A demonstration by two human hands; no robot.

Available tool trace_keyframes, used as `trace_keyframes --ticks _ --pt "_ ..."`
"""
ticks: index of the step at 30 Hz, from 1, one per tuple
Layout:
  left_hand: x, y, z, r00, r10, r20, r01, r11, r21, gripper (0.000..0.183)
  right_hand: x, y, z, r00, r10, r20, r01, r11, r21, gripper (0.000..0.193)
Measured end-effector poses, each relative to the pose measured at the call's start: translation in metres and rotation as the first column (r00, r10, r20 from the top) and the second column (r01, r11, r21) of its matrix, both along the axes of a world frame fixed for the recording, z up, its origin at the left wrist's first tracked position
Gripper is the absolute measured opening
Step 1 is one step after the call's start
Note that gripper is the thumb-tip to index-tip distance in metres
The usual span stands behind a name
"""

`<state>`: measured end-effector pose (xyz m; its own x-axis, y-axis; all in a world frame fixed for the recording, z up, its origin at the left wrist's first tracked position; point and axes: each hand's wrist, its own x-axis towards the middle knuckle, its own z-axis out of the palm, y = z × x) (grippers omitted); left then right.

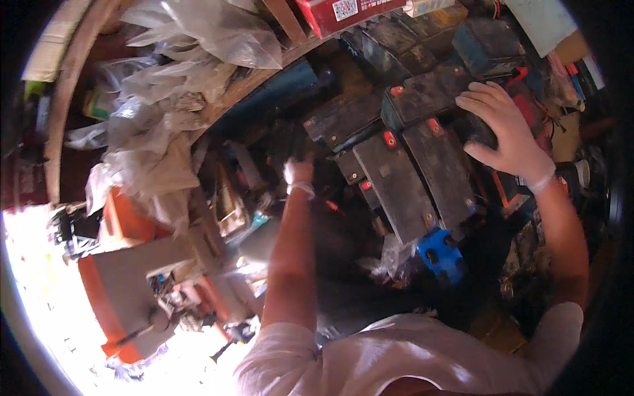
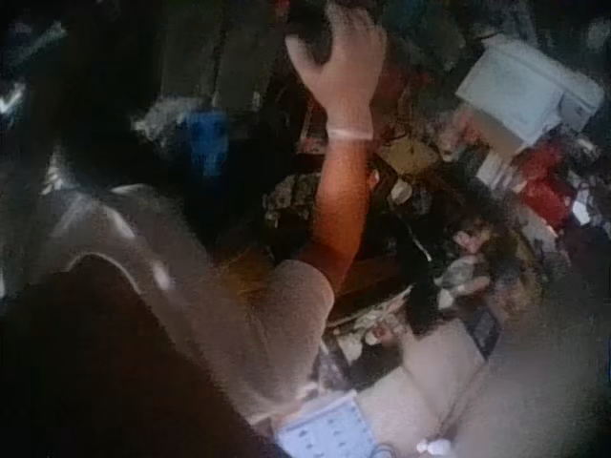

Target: The person sorts through a pile of used batteries in a cluttered workshop, picking up individual units, turning them over, and stacking them. The person then walks outside carrying a battery and a power drill toward a parked electric scooter.

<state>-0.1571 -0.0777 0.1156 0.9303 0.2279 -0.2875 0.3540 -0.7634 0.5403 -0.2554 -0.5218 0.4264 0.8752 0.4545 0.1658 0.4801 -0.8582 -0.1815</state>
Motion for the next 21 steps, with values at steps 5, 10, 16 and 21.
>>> trace_keyframes --ticks 5,10,16,21 --pt "-0.137 -0.041 0.157 0.996 -0.073 -0.046 0.043 0.881 -0.470 0.048 0.001 0.001 0.002 0.999 -0.023 0.028 0.023 1.000 0.009 0.066" --pt "-0.230 -0.047 0.327 0.933 -0.301 -0.195 0.204 0.893 -0.402 0.059 0.003 0.004 0.011 0.996 -0.075 -0.048 0.073 0.996 -0.046 0.067" --pt "-0.311 -0.008 0.466 0.922 -0.251 -0.294 0.129 0.916 -0.380 0.059 0.001 0.014 0.022 0.961 -0.249 -0.118 0.208 0.937 -0.281 0.071" --pt "-0.464 0.095 0.494 0.895 0.238 -0.377 -0.337 0.915 -0.223 0.053 -0.027 0.055 0.051 0.925 -0.377 -0.044 0.330 0.855 -0.399 0.074"
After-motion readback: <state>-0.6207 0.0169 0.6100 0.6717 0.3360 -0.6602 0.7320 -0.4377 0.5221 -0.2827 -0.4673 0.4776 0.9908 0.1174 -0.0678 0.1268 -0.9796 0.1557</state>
